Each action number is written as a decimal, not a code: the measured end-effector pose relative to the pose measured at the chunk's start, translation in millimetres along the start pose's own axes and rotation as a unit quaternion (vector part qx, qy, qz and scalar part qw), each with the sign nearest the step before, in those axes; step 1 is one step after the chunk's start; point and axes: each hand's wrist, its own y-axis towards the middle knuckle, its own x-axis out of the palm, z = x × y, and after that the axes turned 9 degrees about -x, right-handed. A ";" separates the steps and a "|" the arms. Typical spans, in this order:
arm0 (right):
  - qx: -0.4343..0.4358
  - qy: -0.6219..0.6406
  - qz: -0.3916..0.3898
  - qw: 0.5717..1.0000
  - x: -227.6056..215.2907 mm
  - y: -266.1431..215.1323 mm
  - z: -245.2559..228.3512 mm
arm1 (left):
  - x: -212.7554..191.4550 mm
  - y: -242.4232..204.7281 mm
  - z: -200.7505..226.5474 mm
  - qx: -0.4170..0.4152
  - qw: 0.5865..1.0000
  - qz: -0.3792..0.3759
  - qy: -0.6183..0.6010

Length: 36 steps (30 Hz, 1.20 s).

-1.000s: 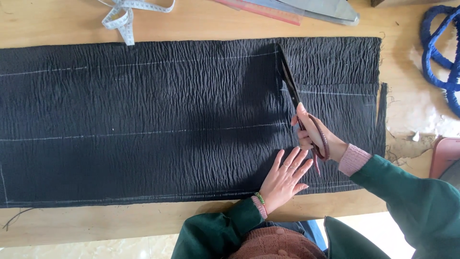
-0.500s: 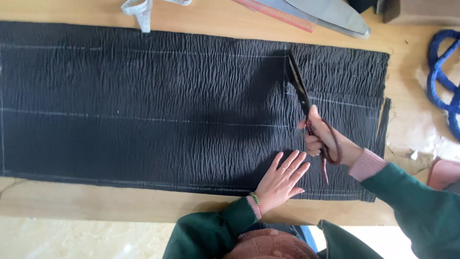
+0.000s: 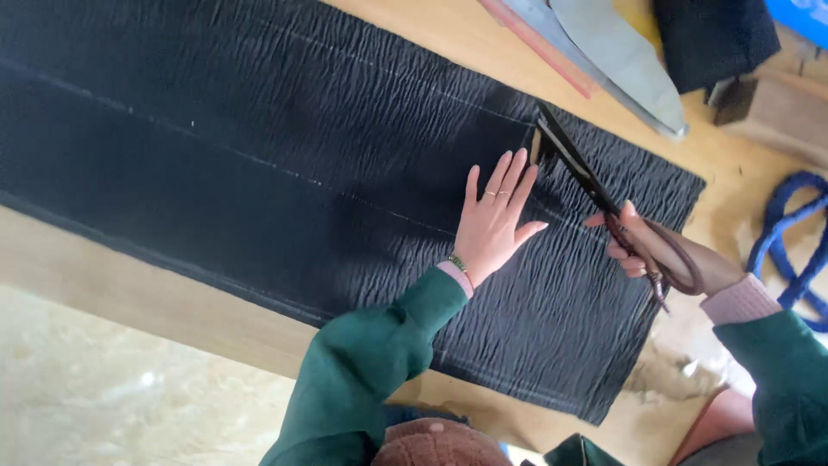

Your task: The person uses large shears to cut a piece of black textured fabric laid out on a wooden table, following white chalk lines. After cutting, the person gathers the cut fabric pieces and folds them on the table.

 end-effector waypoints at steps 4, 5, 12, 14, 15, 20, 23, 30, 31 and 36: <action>-0.028 -0.079 -0.039 0.996 -56.0 30.5 7.9 | 9.1 5.5 -3.3 -0.010 0.999 -0.024 0.037; -0.027 -0.107 -0.055 0.992 -71.9 40.8 13.7 | 7.9 4.3 -4.7 0.004 0.998 -0.046 0.051; 0.032 -0.067 -0.045 0.996 -108.9 80.5 -30.6 | -0.2 4.9 -5.7 0.010 0.997 -0.046 0.069; -0.127 -0.205 -0.170 0.956 -124.1 88.4 -33.5 | -3.1 5.6 -6.5 0.013 0.997 -0.039 0.061; -0.128 -0.207 -0.173 0.955 -128.2 94.3 -36.6 | -2.1 6.6 -6.8 0.010 0.997 -0.038 0.063; 0.084 -0.313 -0.137 0.936 -159.2 124.4 -21.6 | -2.6 5.6 -6.9 0.015 0.995 -0.055 0.082; -0.177 -0.516 -0.128 0.828 -169.8 122.3 -12.1 | -1.7 6.5 -7.2 0.017 0.993 -0.072 0.094; -0.036 -0.184 -0.084 0.979 -199.1 144.7 19.6 | -1.8 5.8 -7.2 0.018 0.993 -0.075 0.094; 0.005 -0.126 -0.093 0.988 -205.8 150.9 24.8 | -2.1 5.6 -7.1 0.017 0.993 -0.075 0.095; 0.033 -0.129 -0.092 0.987 -196.8 145.4 14.6 | -3.1 6.0 -7.2 0.018 0.992 -0.072 0.106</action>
